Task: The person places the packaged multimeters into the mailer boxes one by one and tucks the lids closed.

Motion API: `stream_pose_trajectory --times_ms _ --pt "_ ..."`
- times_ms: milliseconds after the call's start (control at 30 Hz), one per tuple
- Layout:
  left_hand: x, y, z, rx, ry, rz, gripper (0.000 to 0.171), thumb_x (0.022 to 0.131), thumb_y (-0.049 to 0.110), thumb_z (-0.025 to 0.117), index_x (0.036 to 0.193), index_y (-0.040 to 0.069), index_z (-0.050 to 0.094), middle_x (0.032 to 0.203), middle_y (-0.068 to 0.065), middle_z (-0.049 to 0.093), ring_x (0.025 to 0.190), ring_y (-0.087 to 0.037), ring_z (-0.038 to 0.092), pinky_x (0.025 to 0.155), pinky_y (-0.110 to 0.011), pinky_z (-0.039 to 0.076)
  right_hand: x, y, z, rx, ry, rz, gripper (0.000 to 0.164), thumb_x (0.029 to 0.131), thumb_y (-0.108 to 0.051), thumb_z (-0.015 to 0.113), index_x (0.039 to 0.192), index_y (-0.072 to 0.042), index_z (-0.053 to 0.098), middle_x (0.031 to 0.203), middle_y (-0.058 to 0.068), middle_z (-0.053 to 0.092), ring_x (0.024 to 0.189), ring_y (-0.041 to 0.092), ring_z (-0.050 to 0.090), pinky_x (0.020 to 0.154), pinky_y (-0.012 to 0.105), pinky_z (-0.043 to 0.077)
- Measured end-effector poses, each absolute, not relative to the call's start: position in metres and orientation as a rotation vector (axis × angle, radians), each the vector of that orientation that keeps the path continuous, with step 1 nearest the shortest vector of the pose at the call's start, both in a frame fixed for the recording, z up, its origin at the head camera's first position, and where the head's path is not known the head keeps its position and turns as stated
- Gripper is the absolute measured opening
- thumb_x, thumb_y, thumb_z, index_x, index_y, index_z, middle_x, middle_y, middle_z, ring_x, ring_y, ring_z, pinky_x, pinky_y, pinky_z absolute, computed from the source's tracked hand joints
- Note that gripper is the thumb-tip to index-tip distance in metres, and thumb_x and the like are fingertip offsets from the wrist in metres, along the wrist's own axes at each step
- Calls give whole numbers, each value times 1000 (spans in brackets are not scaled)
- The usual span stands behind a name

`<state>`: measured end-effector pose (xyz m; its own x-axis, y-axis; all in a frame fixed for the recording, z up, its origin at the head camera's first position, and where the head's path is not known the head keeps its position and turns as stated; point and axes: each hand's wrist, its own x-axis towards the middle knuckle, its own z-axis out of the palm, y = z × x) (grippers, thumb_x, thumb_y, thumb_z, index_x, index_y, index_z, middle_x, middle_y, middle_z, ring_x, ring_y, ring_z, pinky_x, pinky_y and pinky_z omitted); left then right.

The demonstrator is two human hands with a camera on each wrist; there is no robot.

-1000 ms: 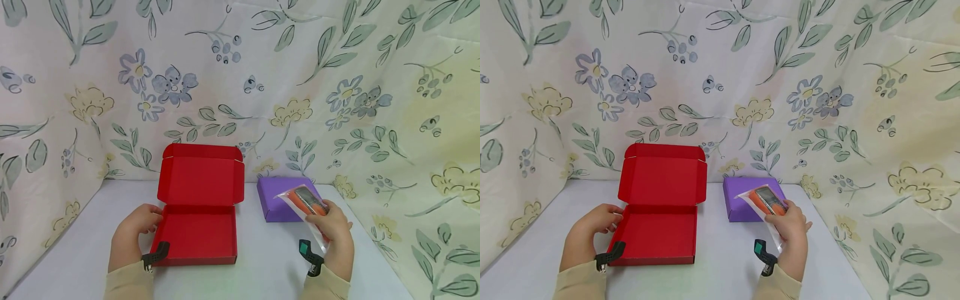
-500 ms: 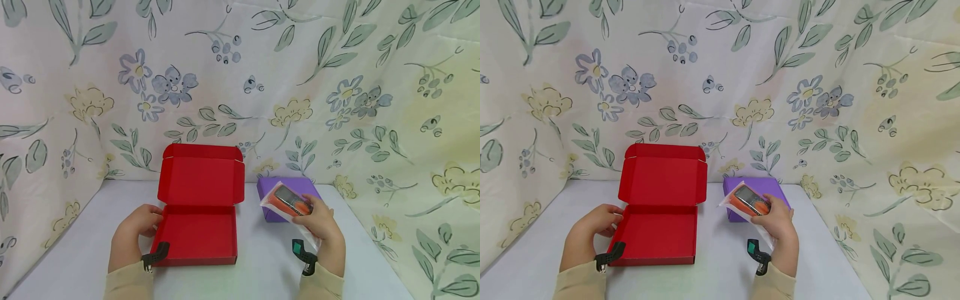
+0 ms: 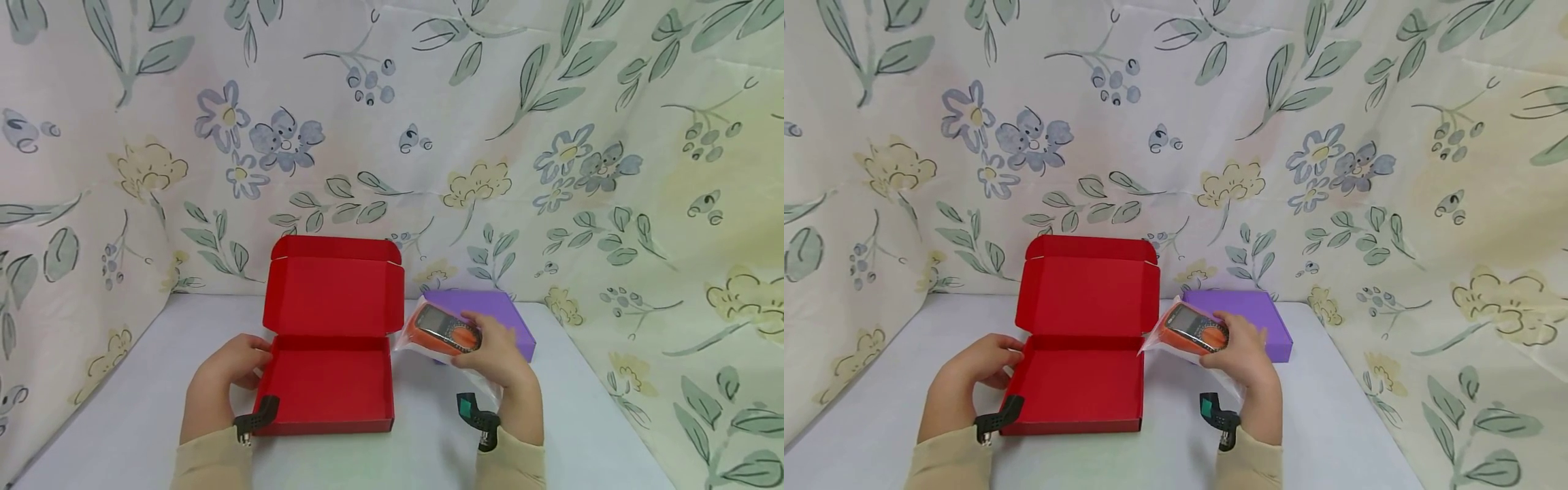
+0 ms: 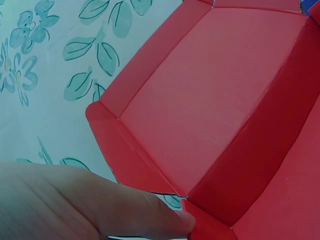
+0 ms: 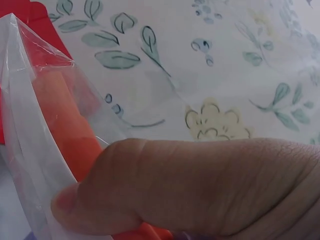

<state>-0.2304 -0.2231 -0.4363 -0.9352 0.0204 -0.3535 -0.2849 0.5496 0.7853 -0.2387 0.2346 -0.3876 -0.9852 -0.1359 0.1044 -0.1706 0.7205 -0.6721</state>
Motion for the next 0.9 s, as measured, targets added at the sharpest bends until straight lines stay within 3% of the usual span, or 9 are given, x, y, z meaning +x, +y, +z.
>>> stream_pose_trajectory --times_ms 67,267,900 --pt "-231 -222 -437 -213 2466 1332 46 98 12 60 136 -12 50 109 -21 67 83 -29 69 76 -47 61 -239 230 -387 303 -2871 1098 89 64 -11 90 145 -5 53 132 16 61 124 39 49 116 69 -6" --pt "-232 -218 -437 -201 2469 1327 44 97 11 61 135 -11 52 107 -19 67 81 -29 69 75 -46 61 -238 216 -385 381 -2869 1048 87 63 -10 90 143 -5 55 124 13 64 116 34 52 116 70 -4" --pt "-236 -212 -439 -173 2469 1331 41 96 9 60 131 -12 55 103 -17 68 75 -28 70 72 -44 62 -229 220 -376 409 -2861 1040 86 65 -10 90 144 -10 55 121 9 61 118 33 49 118 67 -5"
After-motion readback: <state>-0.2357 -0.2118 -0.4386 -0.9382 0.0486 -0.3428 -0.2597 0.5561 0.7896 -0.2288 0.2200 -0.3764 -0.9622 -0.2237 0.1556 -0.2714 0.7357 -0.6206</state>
